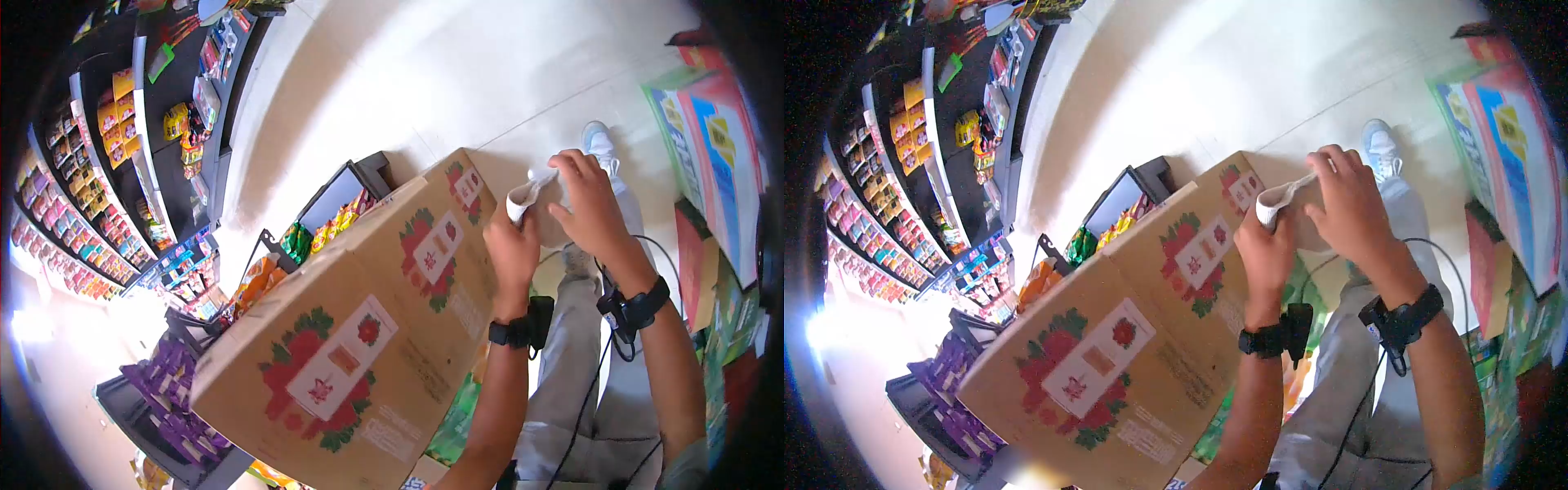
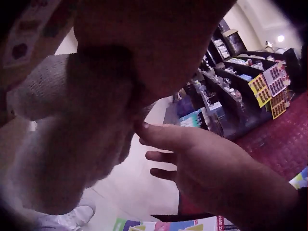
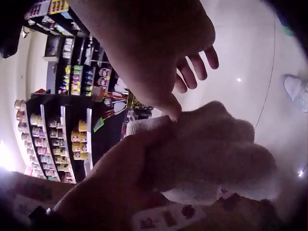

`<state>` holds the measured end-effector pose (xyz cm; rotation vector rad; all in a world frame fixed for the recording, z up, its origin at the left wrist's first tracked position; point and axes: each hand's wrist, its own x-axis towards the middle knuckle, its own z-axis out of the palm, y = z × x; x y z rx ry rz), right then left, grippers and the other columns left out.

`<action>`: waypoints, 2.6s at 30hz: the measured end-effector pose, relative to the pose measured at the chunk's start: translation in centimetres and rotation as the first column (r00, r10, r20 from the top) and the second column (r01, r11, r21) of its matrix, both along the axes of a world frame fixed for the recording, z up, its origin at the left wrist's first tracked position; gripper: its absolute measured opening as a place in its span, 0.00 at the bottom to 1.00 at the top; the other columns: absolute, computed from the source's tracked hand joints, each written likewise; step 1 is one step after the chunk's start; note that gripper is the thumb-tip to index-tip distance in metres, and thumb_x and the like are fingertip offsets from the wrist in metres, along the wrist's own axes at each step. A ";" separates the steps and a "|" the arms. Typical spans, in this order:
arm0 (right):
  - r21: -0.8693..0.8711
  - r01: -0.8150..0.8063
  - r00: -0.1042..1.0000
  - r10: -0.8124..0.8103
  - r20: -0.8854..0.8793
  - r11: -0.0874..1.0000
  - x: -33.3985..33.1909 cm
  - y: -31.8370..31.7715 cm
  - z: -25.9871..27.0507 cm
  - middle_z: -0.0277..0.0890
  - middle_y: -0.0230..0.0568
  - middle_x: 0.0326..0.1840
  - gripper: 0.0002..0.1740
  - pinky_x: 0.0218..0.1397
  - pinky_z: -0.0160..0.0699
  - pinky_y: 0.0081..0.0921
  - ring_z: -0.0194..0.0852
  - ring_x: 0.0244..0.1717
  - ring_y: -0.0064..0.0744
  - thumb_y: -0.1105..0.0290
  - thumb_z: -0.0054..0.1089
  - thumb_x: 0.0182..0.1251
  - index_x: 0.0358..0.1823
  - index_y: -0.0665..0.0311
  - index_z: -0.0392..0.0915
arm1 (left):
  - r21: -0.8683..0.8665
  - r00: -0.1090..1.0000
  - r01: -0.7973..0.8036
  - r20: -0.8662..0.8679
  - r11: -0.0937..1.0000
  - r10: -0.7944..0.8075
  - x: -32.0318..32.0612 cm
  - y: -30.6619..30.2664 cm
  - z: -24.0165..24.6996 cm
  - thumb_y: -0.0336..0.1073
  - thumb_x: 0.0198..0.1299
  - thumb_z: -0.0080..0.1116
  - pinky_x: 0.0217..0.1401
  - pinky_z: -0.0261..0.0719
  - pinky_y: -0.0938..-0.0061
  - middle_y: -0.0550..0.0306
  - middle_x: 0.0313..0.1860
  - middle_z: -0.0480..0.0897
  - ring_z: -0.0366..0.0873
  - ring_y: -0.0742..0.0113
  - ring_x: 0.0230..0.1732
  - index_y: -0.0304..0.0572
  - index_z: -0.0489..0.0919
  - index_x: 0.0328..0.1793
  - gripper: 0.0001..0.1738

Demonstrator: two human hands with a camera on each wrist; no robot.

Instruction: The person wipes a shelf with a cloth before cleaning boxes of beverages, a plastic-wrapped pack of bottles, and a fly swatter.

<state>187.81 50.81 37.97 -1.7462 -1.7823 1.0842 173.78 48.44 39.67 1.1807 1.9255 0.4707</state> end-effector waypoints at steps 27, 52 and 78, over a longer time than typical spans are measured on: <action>-0.476 -0.709 0.642 0.755 -0.130 0.521 -13.9 57.0 -5.5 0.82 0.51 0.47 0.30 0.66 0.66 0.41 0.77 0.55 0.48 0.62 0.75 0.47 0.54 0.62 0.78 | -0.115 0.847 -0.054 0.520 0.992 0.106 -16.3 49.2 -6.6 0.26 0.64 0.59 0.47 0.75 0.77 0.58 0.39 0.83 0.74 0.73 0.41 0.33 0.82 0.49 0.08; -0.135 -0.297 0.844 0.194 -0.500 0.945 -45.1 106.8 -14.4 0.85 0.50 0.38 0.11 0.49 0.82 0.31 0.86 0.43 0.42 0.72 0.66 0.58 0.41 0.70 0.81 | 0.105 0.886 -0.451 -0.064 0.886 0.459 -40.6 96.9 -10.0 0.42 0.65 0.61 0.35 0.70 0.74 0.62 0.24 0.78 0.68 0.76 0.30 0.34 0.83 0.32 0.16; 0.514 -0.275 0.960 0.258 0.106 0.812 -58.6 118.4 -16.7 0.79 0.58 0.38 0.14 0.44 0.81 0.47 0.82 0.38 0.58 0.68 0.67 0.57 0.37 0.71 0.74 | 0.134 0.969 -0.007 0.246 0.991 -0.026 -48.2 99.6 -17.0 0.41 0.59 0.71 0.39 0.75 0.71 0.50 0.30 0.83 0.75 0.73 0.33 0.34 0.81 0.43 0.17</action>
